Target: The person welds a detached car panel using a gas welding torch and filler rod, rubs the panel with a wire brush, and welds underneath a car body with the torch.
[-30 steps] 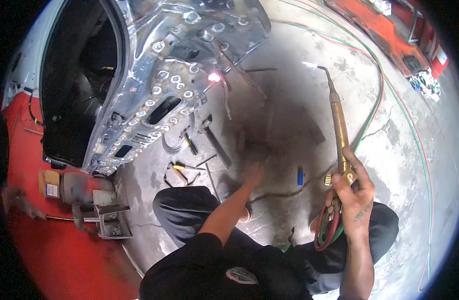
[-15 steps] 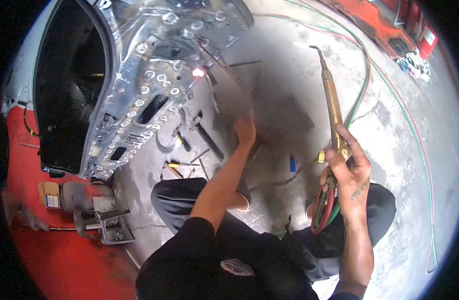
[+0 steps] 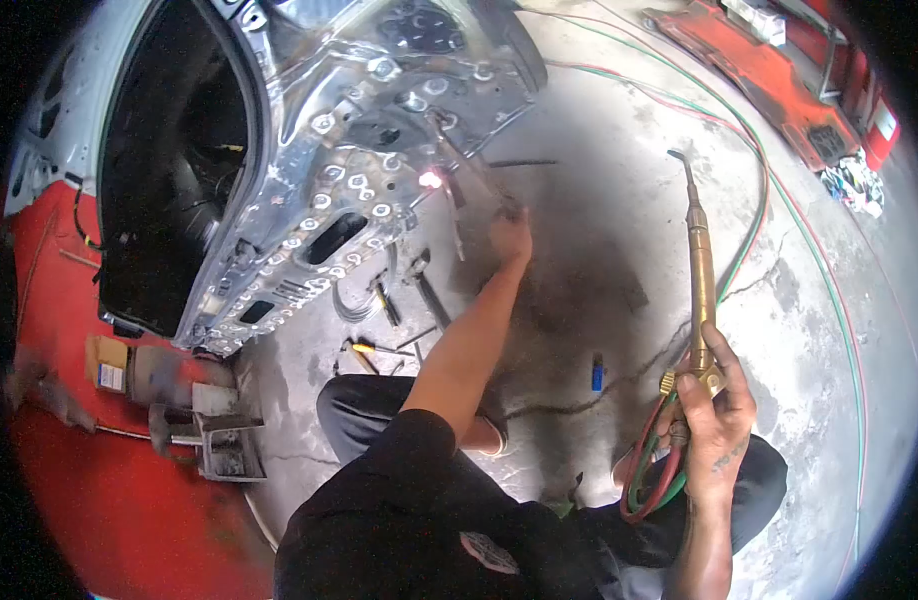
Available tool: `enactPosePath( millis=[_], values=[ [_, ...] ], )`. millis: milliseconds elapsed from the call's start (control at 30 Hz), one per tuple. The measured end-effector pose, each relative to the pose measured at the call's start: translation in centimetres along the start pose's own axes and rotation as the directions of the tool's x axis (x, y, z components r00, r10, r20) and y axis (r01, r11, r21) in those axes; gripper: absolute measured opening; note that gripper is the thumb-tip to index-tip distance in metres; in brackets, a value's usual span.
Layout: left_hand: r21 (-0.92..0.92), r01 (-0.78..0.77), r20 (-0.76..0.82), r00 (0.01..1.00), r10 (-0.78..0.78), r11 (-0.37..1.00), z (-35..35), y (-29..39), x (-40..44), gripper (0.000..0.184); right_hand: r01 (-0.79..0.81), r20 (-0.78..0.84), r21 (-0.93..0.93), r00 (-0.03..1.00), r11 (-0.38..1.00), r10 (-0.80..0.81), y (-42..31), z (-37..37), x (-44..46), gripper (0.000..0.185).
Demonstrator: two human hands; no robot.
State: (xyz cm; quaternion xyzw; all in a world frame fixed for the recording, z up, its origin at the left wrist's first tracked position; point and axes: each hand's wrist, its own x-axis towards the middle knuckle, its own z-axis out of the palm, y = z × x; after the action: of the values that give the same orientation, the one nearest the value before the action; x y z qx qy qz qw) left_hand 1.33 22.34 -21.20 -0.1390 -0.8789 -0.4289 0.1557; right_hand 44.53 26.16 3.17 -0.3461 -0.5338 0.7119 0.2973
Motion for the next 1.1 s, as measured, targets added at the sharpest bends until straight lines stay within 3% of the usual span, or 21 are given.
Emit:
enactPosePath(
  millis=[67,167,367,467,567,667,767,833,967,1100],
  values=[
    [-0.039,-0.019,-0.062,0.998,0.016,0.999,0.9,-0.1,0.1,0.032,-0.012,0.005,0.0,1.0,1.0,0.012,0.2,-0.3,0.2,0.062],
    [0.055,-0.047,-0.104,0.993,0.053,0.997,1.8,-0.7,0.5,0.033,-0.022,0.006,-0.006,1.0,1.0,0.022,0.3,-0.6,0.3,0.063],
    [-0.046,0.008,0.011,1.0,-0.007,0.999,1.4,-1.0,1.2,0.035,-0.055,-0.006,0.005,0.998,0.998,0.055,0.2,-0.4,0.5,0.066],
    [0.124,-0.053,-0.113,0.991,0.067,0.991,1.8,-1.0,0.4,0.035,-0.057,0.003,0.02,0.998,0.998,0.057,0.3,-0.3,0.7,0.068],
    [-0.06,0.087,-0.039,0.995,-0.089,0.994,2.9,-0.8,0.8,0.036,-0.06,0.009,0.027,0.998,0.998,0.06,0.6,-0.4,0.6,0.069],
    [-0.303,0.023,-0.072,0.996,-0.047,0.953,3.2,0.1,0.1,0.036,-0.052,0.008,0.031,0.999,0.998,0.052,0.6,-0.7,0.7,0.07],
    [-0.098,0.019,-0.1,0.995,-0.029,0.995,3.2,-0.1,0.0,0.031,-0.047,0.004,0.039,0.999,0.998,0.047,0.6,-0.7,0.5,0.07],
    [-0.222,0.08,-0.038,0.995,-0.091,0.972,5.7,-3.7,0.9,0.027,-0.039,-0.002,0.038,0.999,0.999,0.039,0.6,-0.8,0.5,0.07],
    [-0.518,0.351,0.264,0.933,-0.245,0.78,2.8,-1.1,0.4,0.026,-0.029,-0.015,0.03,0.999,0.999,0.03,0.6,-0.8,0.4,0.071],
    [-0.631,0.348,0.282,0.936,-0.212,0.693,2.9,-1.7,0.0,0.032,-0.019,-0.013,0.027,1.0,0.999,0.019,0.5,-0.7,0.3,0.071]
  ],
)
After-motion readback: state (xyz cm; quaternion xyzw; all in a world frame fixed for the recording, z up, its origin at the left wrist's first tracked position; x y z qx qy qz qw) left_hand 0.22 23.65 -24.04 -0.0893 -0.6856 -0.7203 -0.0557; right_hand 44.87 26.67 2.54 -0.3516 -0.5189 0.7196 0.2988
